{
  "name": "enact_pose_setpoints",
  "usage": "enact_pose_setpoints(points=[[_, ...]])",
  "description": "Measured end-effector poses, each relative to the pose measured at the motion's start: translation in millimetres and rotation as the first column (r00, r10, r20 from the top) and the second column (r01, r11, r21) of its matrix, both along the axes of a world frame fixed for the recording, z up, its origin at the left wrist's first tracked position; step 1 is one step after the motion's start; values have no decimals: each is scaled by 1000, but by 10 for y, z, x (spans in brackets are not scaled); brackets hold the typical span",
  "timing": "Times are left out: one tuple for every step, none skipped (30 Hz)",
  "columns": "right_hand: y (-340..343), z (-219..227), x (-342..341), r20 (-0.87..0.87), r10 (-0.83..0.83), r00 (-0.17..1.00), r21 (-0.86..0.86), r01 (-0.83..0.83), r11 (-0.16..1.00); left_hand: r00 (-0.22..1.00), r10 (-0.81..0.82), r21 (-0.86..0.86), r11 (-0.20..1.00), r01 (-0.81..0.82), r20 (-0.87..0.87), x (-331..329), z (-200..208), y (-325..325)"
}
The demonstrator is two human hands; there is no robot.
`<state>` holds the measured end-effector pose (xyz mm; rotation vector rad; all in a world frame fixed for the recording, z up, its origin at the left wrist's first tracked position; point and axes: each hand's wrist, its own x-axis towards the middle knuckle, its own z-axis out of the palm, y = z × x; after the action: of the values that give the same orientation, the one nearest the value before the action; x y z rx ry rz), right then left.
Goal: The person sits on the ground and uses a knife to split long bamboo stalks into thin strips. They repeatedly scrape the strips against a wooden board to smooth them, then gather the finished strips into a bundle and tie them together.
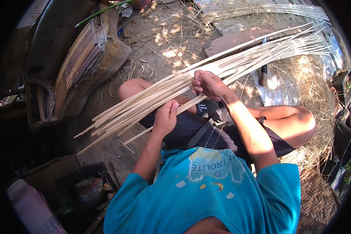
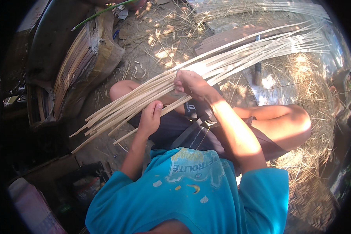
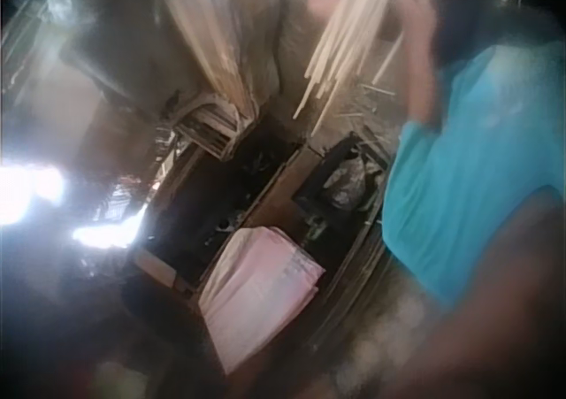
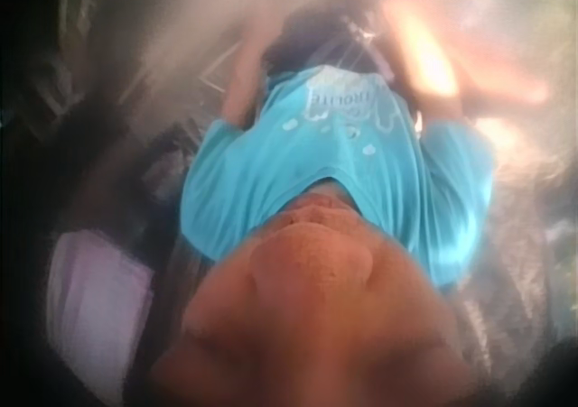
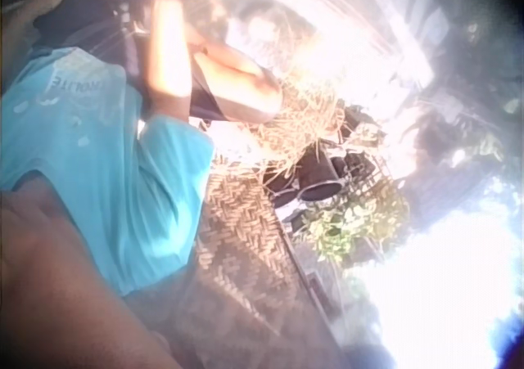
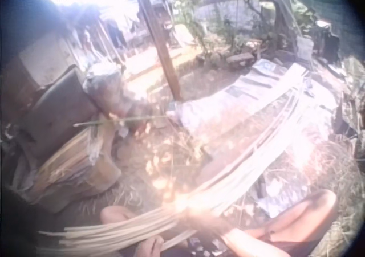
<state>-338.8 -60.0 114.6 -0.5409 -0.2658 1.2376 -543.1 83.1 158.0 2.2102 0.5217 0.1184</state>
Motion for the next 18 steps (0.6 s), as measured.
enact_pose_setpoints(points=[[72,-9,-36,-77,-51,996,-83,44,996,1000,-14,-64,998,12,-24,6,17,-24],[91,-13,-59,-103,-115,988,-76,108,991,999,-39,-69,997,41,29,27,20,-43],[121,-5,-131,-137,-171,976,-74,163,984,996,-57,-76,995,62,73,7,0,-48],[132,6,-174,-170,-228,959,-74,218,973,990,-74,-82,993,85,119,-1,-26,-49],[120,18,-177,-289,-221,931,35,241,970,958,-146,8,989,149,245,37,-77,-21],[102,79,-144,-349,-205,915,93,252,963,973,-91,-56,993,105,211,42,-71,-22],[59,214,-109,-408,-187,894,149,266,952,985,-37,-121,991,59,171,29,-48,-28],[11,355,-66,-464,-163,871,201,283,938,992,14,-183,983,9,128,9,-31,-31],[-65,556,-29,-301,-162,940,211,231,950,995,26,-150,989,-12,93,4,-5,-15],[-144,683,-30,-59,-162,985,120,168,979,998,33,-114,993,-26,55,-12,21,14],[-139,680,-27,344,-120,931,1,128,992,999,42,-77,996,-41,17,-18,44,29],[-128,700,-37,685,-15,728,-126,139,982,999,32,-37,999,-30,36,-2,85,17],[-139,823,-81,835,243,494,-348,132,928,998,23,4,1000,-23,54,22,138,-11],[-74,754,-242,880,236,413,-329,170,929,997,15,44,999,-18,71,36,161,-34],[-31,546,-350,964,144,223,-196,230,953,993,-9,109,994,-5,121,88,160,-35],[29,378,-424,998,50,24,-55,253,966,986,-26,172,985,-2,165,112,113,-18],[85,378,-462,994,83,76,-100,261,960,980,-27,237,971,-21,196,64,84,14],[97,405,-454,986,117,119,-145,269,952,970,-23,264,964,-43,242,48,92,13]])
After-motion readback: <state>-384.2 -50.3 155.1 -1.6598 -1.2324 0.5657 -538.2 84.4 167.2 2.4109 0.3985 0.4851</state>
